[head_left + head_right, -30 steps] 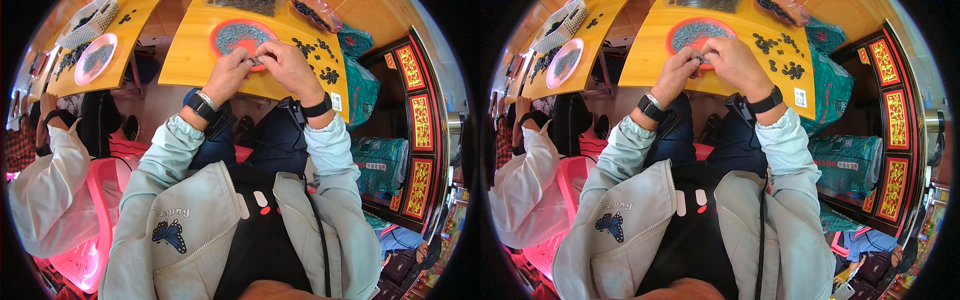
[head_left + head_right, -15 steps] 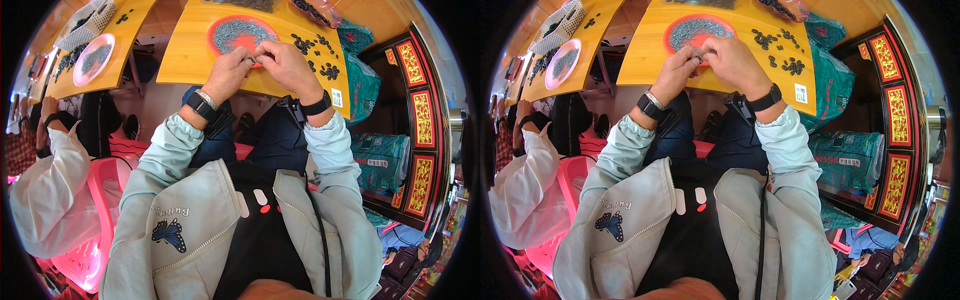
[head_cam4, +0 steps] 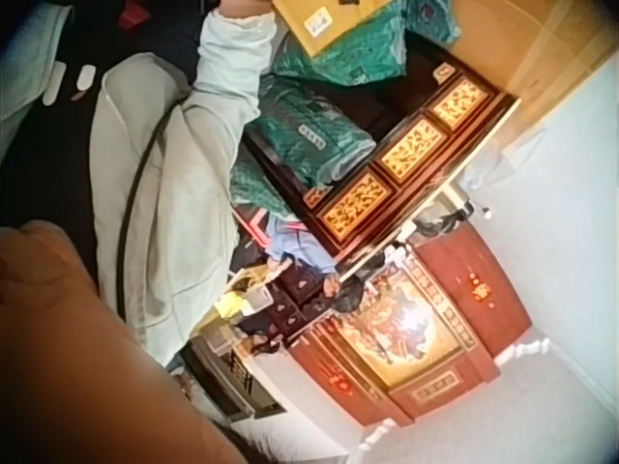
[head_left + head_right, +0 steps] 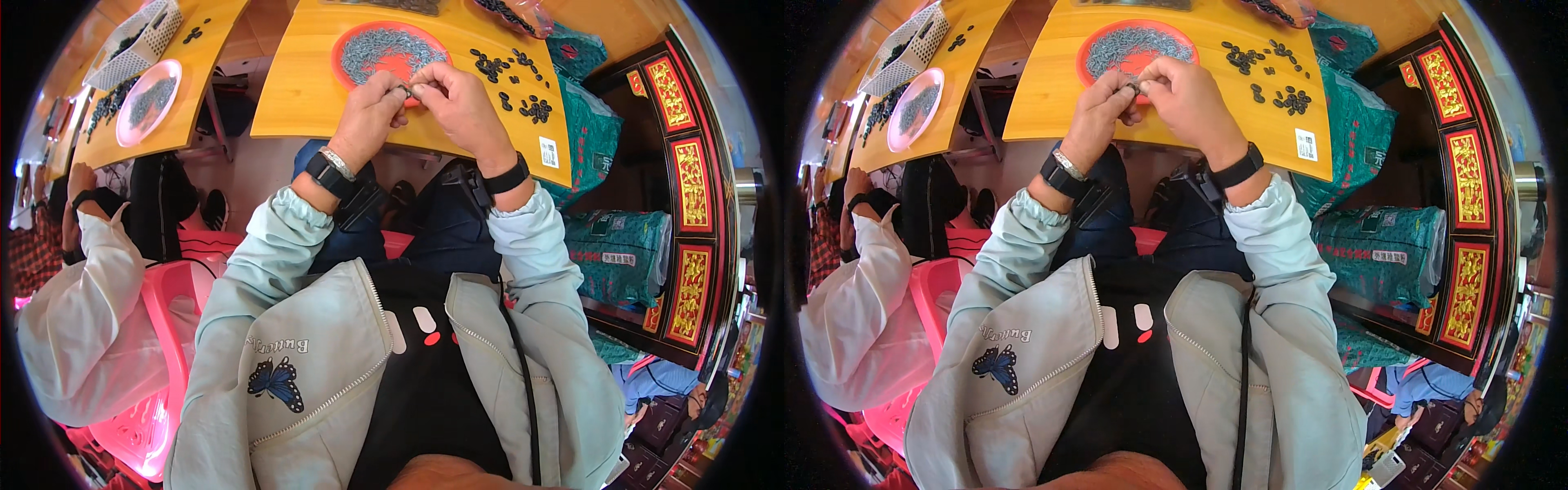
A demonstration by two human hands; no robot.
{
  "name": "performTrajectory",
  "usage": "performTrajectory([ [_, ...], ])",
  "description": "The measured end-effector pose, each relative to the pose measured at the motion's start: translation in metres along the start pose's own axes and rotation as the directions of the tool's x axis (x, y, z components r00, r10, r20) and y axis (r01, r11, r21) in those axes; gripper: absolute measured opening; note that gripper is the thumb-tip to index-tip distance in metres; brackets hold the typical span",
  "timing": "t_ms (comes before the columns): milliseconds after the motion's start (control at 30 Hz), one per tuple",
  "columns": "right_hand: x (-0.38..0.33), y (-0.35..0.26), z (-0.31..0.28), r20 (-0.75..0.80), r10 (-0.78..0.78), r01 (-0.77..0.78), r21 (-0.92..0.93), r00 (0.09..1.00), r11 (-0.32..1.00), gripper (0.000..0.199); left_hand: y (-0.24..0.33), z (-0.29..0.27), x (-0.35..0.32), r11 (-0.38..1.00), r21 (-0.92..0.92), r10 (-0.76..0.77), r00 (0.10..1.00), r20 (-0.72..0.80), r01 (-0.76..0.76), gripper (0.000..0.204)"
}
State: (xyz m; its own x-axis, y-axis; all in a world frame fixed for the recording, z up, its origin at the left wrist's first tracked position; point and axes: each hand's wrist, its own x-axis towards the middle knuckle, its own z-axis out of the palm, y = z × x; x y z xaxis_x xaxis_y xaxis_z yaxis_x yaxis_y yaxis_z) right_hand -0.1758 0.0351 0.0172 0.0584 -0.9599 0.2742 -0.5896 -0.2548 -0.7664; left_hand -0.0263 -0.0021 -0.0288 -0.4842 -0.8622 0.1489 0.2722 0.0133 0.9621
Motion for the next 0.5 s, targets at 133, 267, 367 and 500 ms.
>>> performTrajectory([
  [133, -0.002, 0.009, 0.005, -0.072, 0.059, -0.041, 0.236, 0.996, 0.971, 0.013, 0.004, 0.0, -0.002, 1.0, 0.019, -0.022, 0.999, 0.046, 0.021, 0.01],
  [267, -0.006, -0.006, -0.002, -0.043, 0.033, -0.029, 0.082, 0.999, 0.996, 0.01, 0.009, 0.001, -0.005, 0.999, 0.044, -0.001, 0.999, 0.052, -0.001, 0.011],
  [367, -0.008, -0.01, -0.007, -0.025, 0.014, -0.014, 0.01, 1.0, 1.0, 0.011, 0.009, 0.002, -0.005, 0.997, 0.08, 0.006, 0.997, 0.072, -0.011, 0.011],
  [500, -0.011, -0.014, -0.015, -0.073, -0.042, 0.04, -0.031, 0.996, 0.999, 0.011, 0.01, -0.001, -0.007, 0.985, 0.169, 0.022, 0.996, 0.084, -0.036, 0.01],
])
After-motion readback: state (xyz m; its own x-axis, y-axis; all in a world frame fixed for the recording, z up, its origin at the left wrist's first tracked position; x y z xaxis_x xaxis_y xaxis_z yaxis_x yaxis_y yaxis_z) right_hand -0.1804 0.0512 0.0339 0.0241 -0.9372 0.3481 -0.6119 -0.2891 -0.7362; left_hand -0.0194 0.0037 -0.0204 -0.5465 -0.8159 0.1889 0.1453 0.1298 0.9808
